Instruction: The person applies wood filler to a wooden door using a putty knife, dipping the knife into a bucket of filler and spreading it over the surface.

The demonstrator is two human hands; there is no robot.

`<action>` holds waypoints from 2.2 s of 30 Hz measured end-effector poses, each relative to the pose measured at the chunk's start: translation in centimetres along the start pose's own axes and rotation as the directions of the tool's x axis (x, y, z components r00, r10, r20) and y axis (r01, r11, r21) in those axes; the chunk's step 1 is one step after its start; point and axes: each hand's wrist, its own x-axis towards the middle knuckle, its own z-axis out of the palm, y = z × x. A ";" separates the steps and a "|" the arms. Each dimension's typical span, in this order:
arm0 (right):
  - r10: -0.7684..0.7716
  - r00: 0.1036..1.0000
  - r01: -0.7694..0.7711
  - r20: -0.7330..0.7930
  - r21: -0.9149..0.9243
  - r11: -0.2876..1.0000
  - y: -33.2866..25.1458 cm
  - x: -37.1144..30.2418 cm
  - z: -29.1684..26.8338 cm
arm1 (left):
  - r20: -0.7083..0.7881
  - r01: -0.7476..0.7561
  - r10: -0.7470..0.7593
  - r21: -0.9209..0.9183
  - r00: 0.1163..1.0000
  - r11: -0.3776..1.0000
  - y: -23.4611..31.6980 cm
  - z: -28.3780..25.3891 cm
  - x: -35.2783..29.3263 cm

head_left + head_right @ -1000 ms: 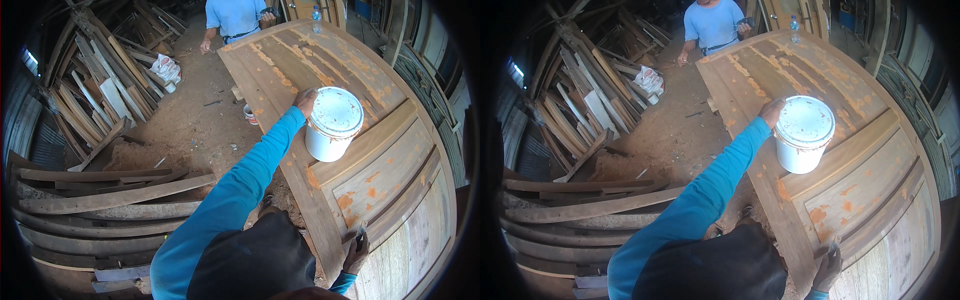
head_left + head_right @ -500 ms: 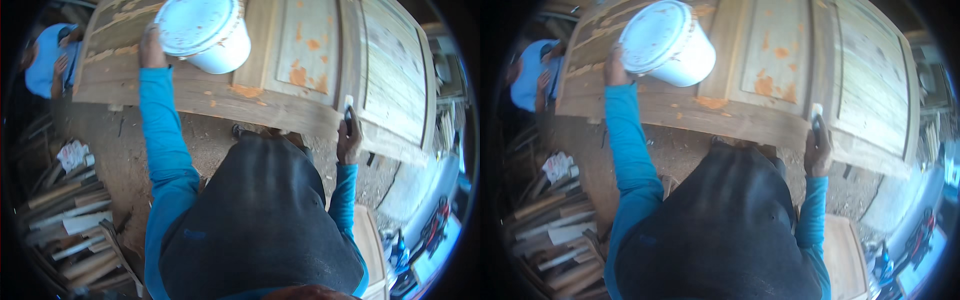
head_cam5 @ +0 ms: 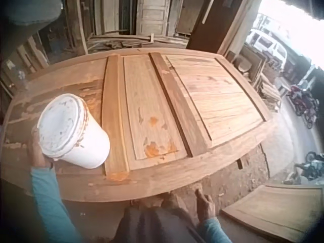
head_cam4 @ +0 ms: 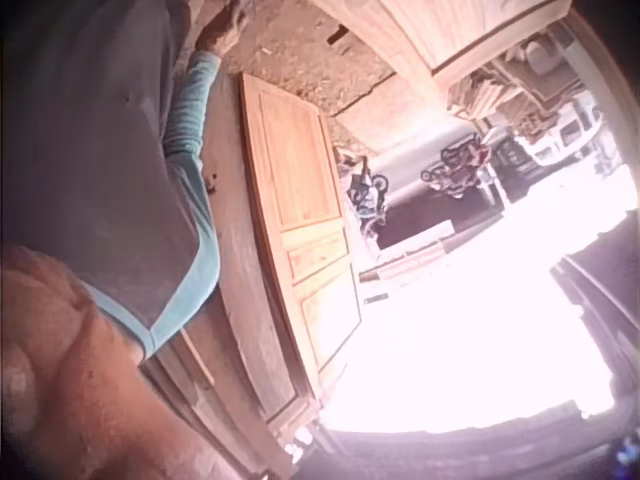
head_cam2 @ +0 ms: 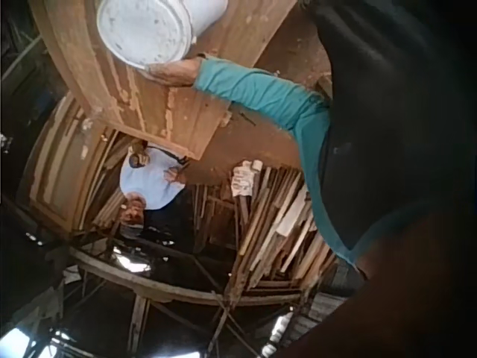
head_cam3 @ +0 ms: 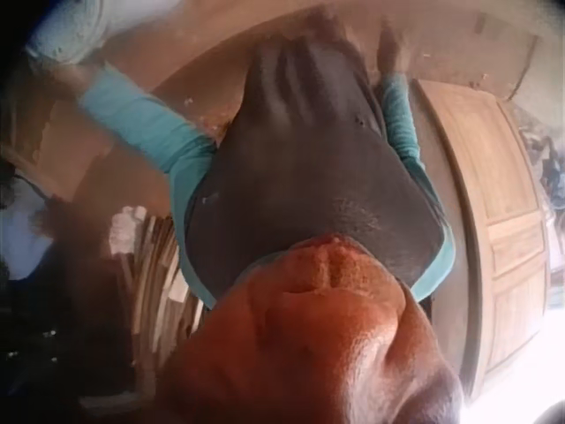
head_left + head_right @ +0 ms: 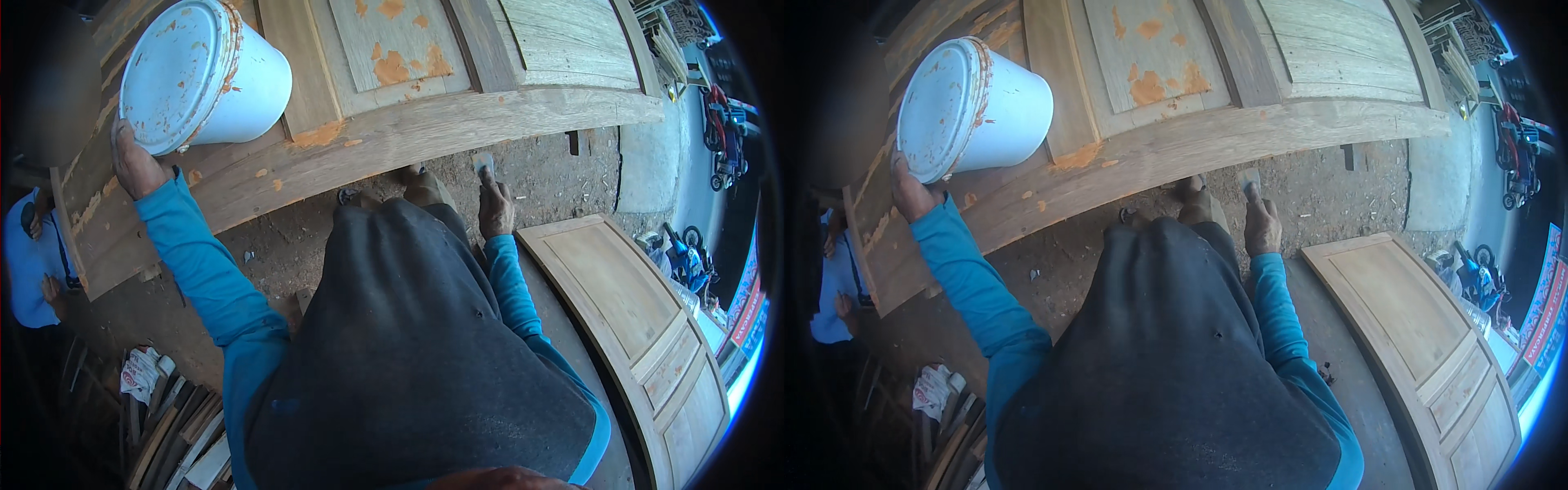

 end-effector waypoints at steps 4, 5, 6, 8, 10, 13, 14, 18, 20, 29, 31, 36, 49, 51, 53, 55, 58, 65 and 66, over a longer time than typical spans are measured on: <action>0.253 0.967 -0.255 0.033 0.147 0.956 0.2 -4.5 -0.5 | -0.017 0.033 -0.033 -0.012 0.999 0.999 0.0 0.6 -0.1; 0.307 0.951 -0.284 -0.031 0.304 0.909 0.0 -5.3 -1.0 | -0.013 0.057 -0.058 -0.020 0.998 0.998 0.2 0.6 -0.3; 0.248 0.957 -0.187 -0.154 0.328 0.926 0.1 -4.6 -1.0 | -0.009 0.082 -0.082 -0.028 0.997 0.996 0.7 0.3 -0.4; 0.202 0.962 -0.136 -0.185 0.317 0.939 -1.6 -2.4 -3.6 | 0.014 0.076 -0.075 -0.037 0.997 0.996 0.6 -0.2 -0.3; 0.158 0.953 -0.064 -0.257 0.342 0.937 -2.5 -0.4 -5.4 | 0.007 0.109 -0.109 -0.058 0.994 0.992 0.3 -0.6 0.1; 0.188 0.970 -0.127 -0.156 0.338 0.933 -3.9 2.0 -8.2 | -0.088 0.127 -0.130 -0.029 0.988 0.991 1.2 0.3 -0.1; 0.171 0.972 -0.113 -0.162 0.314 0.943 -3.7 2.5 -8.8 | -0.134 0.127 -0.127 -0.015 0.983 0.992 1.2 0.9 0.1; 0.235 0.968 -0.186 -0.088 0.380 0.906 -3.0 2.3 -9.3 | -0.096 0.123 -0.126 -0.037 0.987 0.992 -1.1 -1.9 1.9; 0.104 0.978 -0.046 -0.182 0.298 0.954 -1.9 2.9 -8.1 | -0.175 0.166 -0.166 -0.016 0.971 0.986 -1.3 -2.5 1.2; 0.065 0.996 -0.043 -0.061 0.303 0.952 -2.7 2.2 -9.1 | -0.106 -0.040 0.057 0.156 0.993 0.987 -5.9 -5.0 2.7; -0.029 0.999 0.017 0.037 0.287 0.958 -3.6 1.9 -8.6 | -0.099 0.071 -0.071 -0.006 0.993 0.997 -4.8 -3.7 1.3; -0.097 0.962 -0.023 0.256 0.429 0.903 -6.8 1.5 -8.4 | -0.048 0.073 -0.070 0.065 0.996 0.995 -0.8 -3.9 1.3; -0.129 0.972 0.033 0.198 0.429 0.903 -4.9 4.3 -9.0 | -0.009 -0.007 0.021 0.758 1.000 0.652 4.9 -4.8 1.7; -0.153 0.977 0.075 0.146 0.437 0.896 -4.4 4.9 -8.9 | -0.027 0.006 0.024 0.781 0.999 0.625 5.8 -5.0 1.3; -0.144 0.982 0.080 0.121 0.425 0.901 -4.2 6.1 -9.3 | -0.041 0.003 0.044 0.765 0.998 0.644 6.3 -4.5 1.0; -0.133 0.989 0.095 0.063 0.415 0.905 -4.5 8.0 -9.9 | -0.061 0.000 0.070 0.753 0.996 0.658 7.1 -4.0 0.6; -0.182 0.982 0.147 0.052 0.396 0.907 -3.9 10.7 -10.2 | -0.096 -0.028 0.152 0.754 0.984 0.656 8.4 -2.4 -0.7; -0.141 0.989 0.122 0.041 0.298 0.947 -2.4 14.8 -11.4 | -0.273 0.000 0.236 0.654 0.933 0.757 7.7 -1.3 -4.3; -0.124 0.992 0.109 0.030 0.306 0.946 -2.4 15.1 -11.6 | -0.287 -0.014 0.223 0.584 0.932 0.812 7.2 -1.5 -4.3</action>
